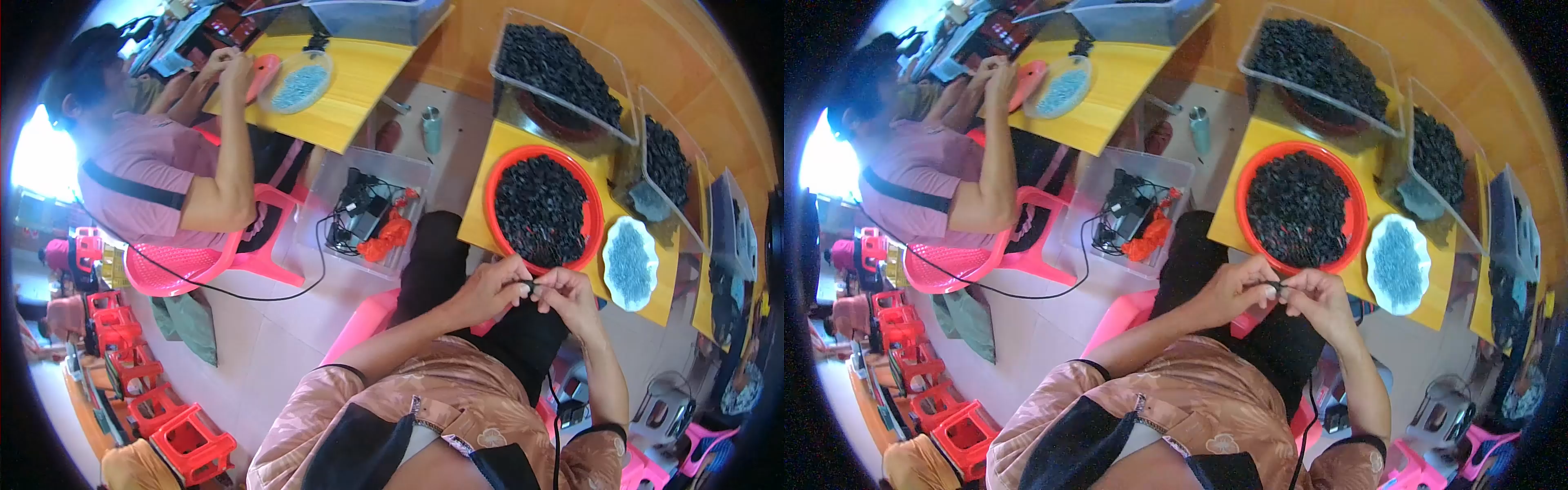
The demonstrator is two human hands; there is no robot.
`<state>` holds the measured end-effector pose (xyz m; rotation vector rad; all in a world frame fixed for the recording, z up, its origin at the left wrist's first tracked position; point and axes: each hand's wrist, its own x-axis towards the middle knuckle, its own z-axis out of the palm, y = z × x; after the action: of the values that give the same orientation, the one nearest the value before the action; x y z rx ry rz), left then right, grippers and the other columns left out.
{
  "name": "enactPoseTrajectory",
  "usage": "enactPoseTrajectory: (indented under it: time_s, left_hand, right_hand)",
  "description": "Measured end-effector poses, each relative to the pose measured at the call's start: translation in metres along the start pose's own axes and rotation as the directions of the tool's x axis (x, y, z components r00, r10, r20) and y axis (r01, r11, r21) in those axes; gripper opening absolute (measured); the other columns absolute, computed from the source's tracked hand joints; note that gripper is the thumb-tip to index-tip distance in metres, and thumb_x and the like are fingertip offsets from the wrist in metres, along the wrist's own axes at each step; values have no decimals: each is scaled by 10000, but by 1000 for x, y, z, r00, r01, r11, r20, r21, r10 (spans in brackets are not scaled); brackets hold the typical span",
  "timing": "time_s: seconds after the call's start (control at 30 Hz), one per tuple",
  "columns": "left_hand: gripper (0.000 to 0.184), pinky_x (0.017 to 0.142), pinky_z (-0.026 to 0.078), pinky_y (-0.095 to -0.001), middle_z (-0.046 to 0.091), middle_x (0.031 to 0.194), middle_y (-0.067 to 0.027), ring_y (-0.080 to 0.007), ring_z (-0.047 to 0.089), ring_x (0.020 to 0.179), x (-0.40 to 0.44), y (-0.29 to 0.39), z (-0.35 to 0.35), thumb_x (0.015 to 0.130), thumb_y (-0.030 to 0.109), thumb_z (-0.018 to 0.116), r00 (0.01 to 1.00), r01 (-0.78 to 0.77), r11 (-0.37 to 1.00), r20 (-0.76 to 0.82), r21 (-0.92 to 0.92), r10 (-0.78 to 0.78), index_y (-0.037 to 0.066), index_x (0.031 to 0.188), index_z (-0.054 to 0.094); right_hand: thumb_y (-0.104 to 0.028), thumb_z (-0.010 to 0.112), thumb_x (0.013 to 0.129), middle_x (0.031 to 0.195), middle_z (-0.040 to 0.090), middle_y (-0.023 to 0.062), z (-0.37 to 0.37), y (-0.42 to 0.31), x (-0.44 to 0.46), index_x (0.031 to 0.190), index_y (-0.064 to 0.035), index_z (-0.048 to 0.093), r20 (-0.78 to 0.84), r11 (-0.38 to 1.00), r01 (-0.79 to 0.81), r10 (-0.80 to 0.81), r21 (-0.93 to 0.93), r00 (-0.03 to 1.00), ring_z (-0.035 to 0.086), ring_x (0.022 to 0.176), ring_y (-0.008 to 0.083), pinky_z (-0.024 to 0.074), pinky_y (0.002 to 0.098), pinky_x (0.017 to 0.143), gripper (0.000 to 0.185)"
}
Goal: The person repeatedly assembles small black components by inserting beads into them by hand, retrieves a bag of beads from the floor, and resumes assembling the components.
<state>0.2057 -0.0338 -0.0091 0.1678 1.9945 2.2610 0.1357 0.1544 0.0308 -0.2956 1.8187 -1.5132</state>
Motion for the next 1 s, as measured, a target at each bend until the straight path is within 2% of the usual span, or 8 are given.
enactPoseTrajectory:
  time_s: [0.17, 0.23, 0.33, 0.37, 0.43, 0.57, 0.87, 1.0]
  left_hand:
    - [104, 658, 486, -234, 638, 792, -19, -65, 592, 717, 1, 4, 3, 883, 60, 567, 998, 20, 990, -70, 136, -11, -1, 966, 577]
    - [98, 646, 481, -224, 636, 790, -25, -64, 593, 720, 5, 12, 3, 890, 46, 565, 994, -74, 961, -53, 265, 91, 2, 977, 579]
    - [78, 653, 467, -215, 636, 816, -47, -71, 586, 735, 4, -1, 2, 906, 27, 551, 998, -10, 1000, -62, 3, 10, 5, 979, 569]
    - [82, 656, 468, -218, 636, 827, -52, -75, 587, 737, 3, -1, 1, 905, 22, 551, 999, 1, 1000, -47, -28, -2, 2, 983, 563]
    - [92, 664, 471, -223, 638, 848, -61, -82, 588, 739, 0, 3, 1, 903, 14, 550, 999, 30, 996, -17, -85, -32, -4, 993, 552]
    - [108, 659, 493, -234, 635, 847, -76, -108, 603, 737, -6, 14, 3, 893, -2, 558, 998, 66, 997, 14, -28, -66, -16, 998, 540]
    - [103, 678, 499, -244, 643, 857, -93, -122, 617, 738, -14, -4, 5, 894, -10, 550, 999, 13, 998, 50, 59, -16, -19, 996, 539]
    - [198, 729, 495, -258, 637, 940, -107, -123, 612, 807, -9, -2, 17, 898, 7, 547, 997, 68, 995, 42, -71, -65, -10, 1091, 508]
  right_hand:
    - [-55, 616, 845, 761, 632, 26, 4, 11, 0, 878, -4, 604, -18, 992, 123, -122, 32, 992, 576, 619, 63, 478, 206, 560, 62]
    - [-79, 623, 858, 765, 632, 20, 9, 10, -2, 884, -1, 601, -72, 987, 149, -154, -63, 985, 579, 632, 57, 484, 208, 568, 86]
    - [-94, 617, 876, 768, 639, 21, 8, 6, -2, 897, 5, 604, -42, 981, 192, -190, 31, 981, 592, 644, 55, 483, 201, 565, 101]
    - [-92, 637, 866, 760, 650, 31, 3, 9, 2, 907, 12, 631, 12, 981, 140, -142, 133, 990, 602, 635, 66, 488, 203, 567, 112]
    - [-88, 659, 849, 768, 669, 52, -11, 6, 5, 908, 11, 659, 133, 990, 62, -79, 128, 988, 611, 621, 79, 493, 210, 566, 115]
    - [-79, 682, 824, 788, 687, 84, -14, 5, 3, 876, 17, 672, 204, 979, -47, 6, 196, 979, 633, 615, 100, 517, 224, 576, 110]
    - [-76, 718, 788, 740, 670, 78, 2, 17, -5, 836, 32, 656, 161, 965, -50, 8, 259, 987, 632, 600, 113, 522, 236, 558, 133]
    - [-95, 699, 809, 749, 671, 73, -16, -5, -11, 847, 23, 661, 163, 995, -9, -7, 99, 987, 627, 604, 104, 517, 232, 561, 130]
